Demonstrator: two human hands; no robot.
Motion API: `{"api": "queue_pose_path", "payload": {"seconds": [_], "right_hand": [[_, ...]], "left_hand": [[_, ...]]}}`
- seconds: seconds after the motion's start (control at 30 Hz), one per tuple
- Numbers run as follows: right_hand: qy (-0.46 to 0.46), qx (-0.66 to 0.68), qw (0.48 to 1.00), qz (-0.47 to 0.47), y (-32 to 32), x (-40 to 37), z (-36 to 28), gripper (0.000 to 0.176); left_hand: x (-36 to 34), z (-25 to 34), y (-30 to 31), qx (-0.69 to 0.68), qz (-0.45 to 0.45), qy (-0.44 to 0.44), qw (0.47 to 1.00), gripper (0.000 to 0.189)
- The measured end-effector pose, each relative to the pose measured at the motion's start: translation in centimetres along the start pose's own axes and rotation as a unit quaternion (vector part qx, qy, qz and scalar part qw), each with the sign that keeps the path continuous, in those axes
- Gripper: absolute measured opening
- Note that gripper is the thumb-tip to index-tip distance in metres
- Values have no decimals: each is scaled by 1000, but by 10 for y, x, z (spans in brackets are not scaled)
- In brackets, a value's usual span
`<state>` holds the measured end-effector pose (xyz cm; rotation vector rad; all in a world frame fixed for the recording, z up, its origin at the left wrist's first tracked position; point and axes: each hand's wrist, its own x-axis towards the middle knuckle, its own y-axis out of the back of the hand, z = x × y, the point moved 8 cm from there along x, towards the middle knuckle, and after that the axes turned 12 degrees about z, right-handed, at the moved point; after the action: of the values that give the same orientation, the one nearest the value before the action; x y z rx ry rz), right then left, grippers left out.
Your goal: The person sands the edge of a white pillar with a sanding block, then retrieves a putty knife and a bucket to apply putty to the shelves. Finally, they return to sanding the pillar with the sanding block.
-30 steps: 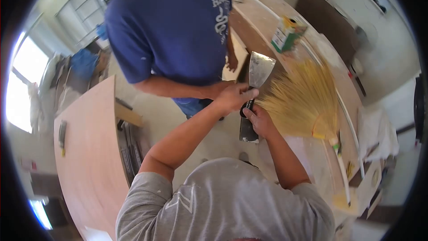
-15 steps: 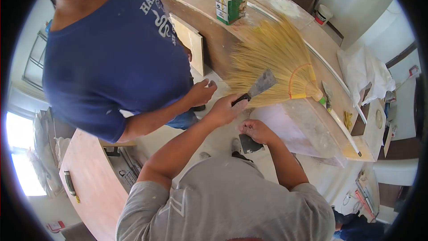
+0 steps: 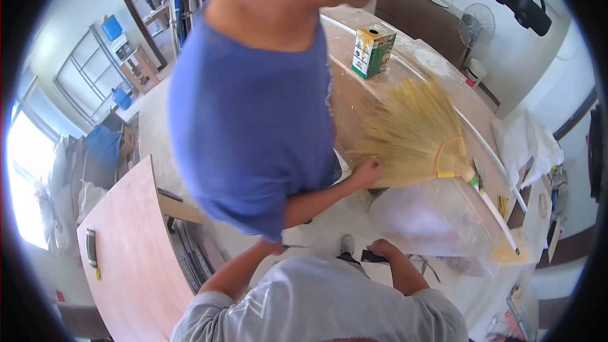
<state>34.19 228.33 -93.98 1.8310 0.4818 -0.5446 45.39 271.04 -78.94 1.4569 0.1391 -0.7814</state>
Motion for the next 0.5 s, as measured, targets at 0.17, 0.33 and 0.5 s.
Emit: {"api": "queue_pose_path", "payload": {"seconds": [0.17,0.33,0.5], "right_hand": [[-224,127,966,-37,-41,-81,-25,43],[-214,182,958,-58,-48,-70,-109,41],[-192,198,960,-42,-21,-24,-175,39]], "left_hand": [[-114,-188,-9,-185,18,207,960,50],[-222,-334,116,-214,455,293,813,44],[-264,-461,199,-314,643,362,598,41]]}}
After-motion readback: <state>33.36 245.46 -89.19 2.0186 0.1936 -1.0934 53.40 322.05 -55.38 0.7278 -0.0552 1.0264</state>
